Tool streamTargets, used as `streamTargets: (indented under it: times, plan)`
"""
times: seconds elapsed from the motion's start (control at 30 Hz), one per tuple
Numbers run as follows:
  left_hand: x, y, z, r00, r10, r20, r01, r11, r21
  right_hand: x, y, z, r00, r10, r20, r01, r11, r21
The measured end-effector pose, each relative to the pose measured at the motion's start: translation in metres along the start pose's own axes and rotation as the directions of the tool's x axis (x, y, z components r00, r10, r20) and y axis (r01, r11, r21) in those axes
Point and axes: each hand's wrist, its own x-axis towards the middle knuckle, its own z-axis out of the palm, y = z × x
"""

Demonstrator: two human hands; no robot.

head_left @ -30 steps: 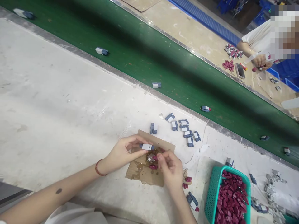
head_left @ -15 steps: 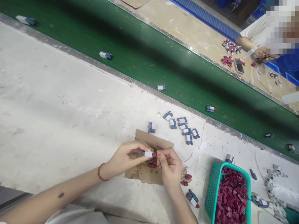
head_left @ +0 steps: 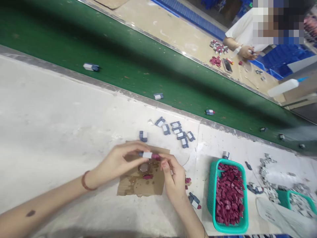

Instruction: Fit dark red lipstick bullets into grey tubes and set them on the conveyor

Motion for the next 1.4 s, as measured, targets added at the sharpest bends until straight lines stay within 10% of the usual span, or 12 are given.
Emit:
streamTargets:
  times: [0.27, 0.47, 0.7, 0.8, 0.97, 1.07, 1.13, 1.27, 1.4]
  plan:
    - [0.14, 0.015, -0.046, 0.93, 0.063, -0.361, 0.067, 0.939, 0.336, -0.054, 0.027, -0.118, 0.899, -0.103, -0.425, -0.158, 0.83, -0.535]
    - [0.186, 0.011, -0.043, 0.95, 0.21, -0.23, 0.0, 0.737, 0.676, -0.069, 0.069, -0.177, 0.913, -0.031, -0.406, -0.334, 0.514, -0.79]
    - [0.203, 0.006, 0.003, 0.921, 0.345, 0.18, -0.365, 0.607, 0.706, -0.069, 0.076, -0.191, 0.963, 0.025, -0.268, -0.242, 0.514, -0.823]
    - [0.215, 0.003, 0.02, 0.921, 0.34, 0.19, -0.373, 0.634, 0.677, -0.068, 0.072, -0.195, 0.97, 0.009, -0.243, -0.211, 0.531, -0.821]
    - [0.208, 0.011, 0.034, 0.932, 0.346, 0.108, -0.346, 0.759, 0.552, -0.069, 0.058, -0.183, 0.932, 0.015, -0.363, -0.227, 0.804, -0.55]
    - [0.179, 0.019, 0.036, 0.981, 0.181, -0.072, -0.172, 0.978, 0.116, -0.067, 0.044, -0.157, 0.894, 0.035, -0.448, -0.202, 0.922, -0.331]
    - [0.153, 0.021, 0.035, 0.998, -0.03, -0.063, 0.014, 0.968, -0.25, -0.061, 0.035, -0.133, 0.9, 0.012, -0.435, -0.136, 0.957, -0.255]
    - [0.1, 0.019, 0.021, 0.949, -0.288, 0.13, 0.312, 0.792, -0.524, -0.035, 0.02, -0.074, 0.987, -0.065, -0.15, 0.033, 0.979, -0.203]
    - [0.056, 0.012, 0.0, 0.923, -0.374, 0.085, 0.356, 0.753, -0.554, -0.012, 0.015, -0.021, 0.964, -0.211, 0.163, 0.248, 0.934, -0.257]
